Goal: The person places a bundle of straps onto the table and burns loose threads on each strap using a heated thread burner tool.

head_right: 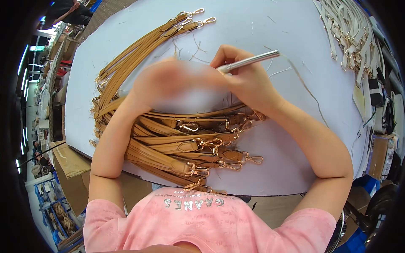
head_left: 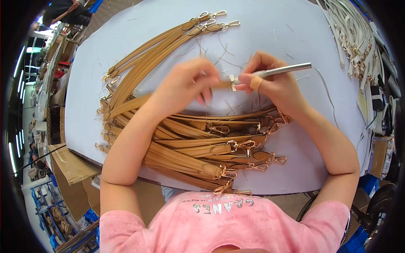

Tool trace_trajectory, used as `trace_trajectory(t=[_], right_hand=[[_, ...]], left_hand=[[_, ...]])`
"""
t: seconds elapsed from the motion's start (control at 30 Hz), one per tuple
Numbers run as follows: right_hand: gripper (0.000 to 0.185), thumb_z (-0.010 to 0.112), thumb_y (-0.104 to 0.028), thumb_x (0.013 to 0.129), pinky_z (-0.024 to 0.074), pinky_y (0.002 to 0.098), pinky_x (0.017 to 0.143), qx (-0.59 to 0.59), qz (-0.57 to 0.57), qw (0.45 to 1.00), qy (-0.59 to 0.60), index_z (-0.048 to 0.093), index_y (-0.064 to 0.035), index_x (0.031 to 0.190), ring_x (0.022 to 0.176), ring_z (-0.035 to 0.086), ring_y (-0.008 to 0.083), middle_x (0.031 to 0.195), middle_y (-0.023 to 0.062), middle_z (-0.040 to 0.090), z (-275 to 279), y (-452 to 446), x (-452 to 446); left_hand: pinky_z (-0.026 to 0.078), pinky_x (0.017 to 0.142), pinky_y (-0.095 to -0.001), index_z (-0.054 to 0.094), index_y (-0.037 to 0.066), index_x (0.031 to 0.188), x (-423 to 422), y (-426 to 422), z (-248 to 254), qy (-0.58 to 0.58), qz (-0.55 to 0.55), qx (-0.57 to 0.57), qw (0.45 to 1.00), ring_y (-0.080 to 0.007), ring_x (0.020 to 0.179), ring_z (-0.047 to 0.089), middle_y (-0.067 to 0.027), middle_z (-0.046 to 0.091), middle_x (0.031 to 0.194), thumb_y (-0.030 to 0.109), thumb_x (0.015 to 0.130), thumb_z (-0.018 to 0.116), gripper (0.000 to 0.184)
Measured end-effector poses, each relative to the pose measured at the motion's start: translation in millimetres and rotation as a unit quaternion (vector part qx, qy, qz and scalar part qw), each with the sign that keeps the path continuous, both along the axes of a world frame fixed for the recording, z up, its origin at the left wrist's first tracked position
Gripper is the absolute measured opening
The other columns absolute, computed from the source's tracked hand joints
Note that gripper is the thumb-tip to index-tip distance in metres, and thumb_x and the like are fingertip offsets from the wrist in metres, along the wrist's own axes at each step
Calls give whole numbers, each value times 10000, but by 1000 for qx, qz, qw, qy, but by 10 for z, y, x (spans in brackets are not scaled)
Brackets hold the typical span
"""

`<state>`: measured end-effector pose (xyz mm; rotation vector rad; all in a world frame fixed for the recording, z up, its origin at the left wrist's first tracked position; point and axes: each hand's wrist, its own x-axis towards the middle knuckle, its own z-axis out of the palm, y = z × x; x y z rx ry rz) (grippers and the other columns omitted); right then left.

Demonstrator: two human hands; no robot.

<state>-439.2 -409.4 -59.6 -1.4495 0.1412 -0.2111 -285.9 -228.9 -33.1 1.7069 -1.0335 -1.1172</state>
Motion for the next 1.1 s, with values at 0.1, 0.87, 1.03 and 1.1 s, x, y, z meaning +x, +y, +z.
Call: trace_trajectory(t=[0.1,0.87,1.03,1.1], right_hand=[[108,647,-85,905,575,324,785,84,-36,995,-39,566,-27,864,720,576,77,795,34,608,-1,-66,-18],[111,657,-112,915,591,309,772,100,-41,990,-93,593,-27,945,816,604,91,870,36,610,146,-152,-107],[98,647,-82,906,593,314,774,130,-56,987,-72,582,-15,934,791,596,88,864,46,604,223,-23,-105],[100,644,-78,899,597,325,771,150,-38,987,-50,573,-11,922,752,583,83,853,53,597,216,0,-108]], left_hand=[[527,609,-285,608,-9,967,193,-81,-9,-330,173,-163,914,-166,667,640,-68,632,828,89,899,658,129],[472,578,-254,698,12,967,-58,-18,113,-302,-50,-41,951,-143,639,598,-40,615,791,118,898,656,133],[490,586,-298,661,37,920,-291,121,78,-640,-130,-181,735,-216,665,609,-63,580,790,108,839,691,111],[492,590,-312,647,45,913,-374,179,32,-592,-108,-173,780,-222,671,613,-63,573,790,104,828,694,113]])
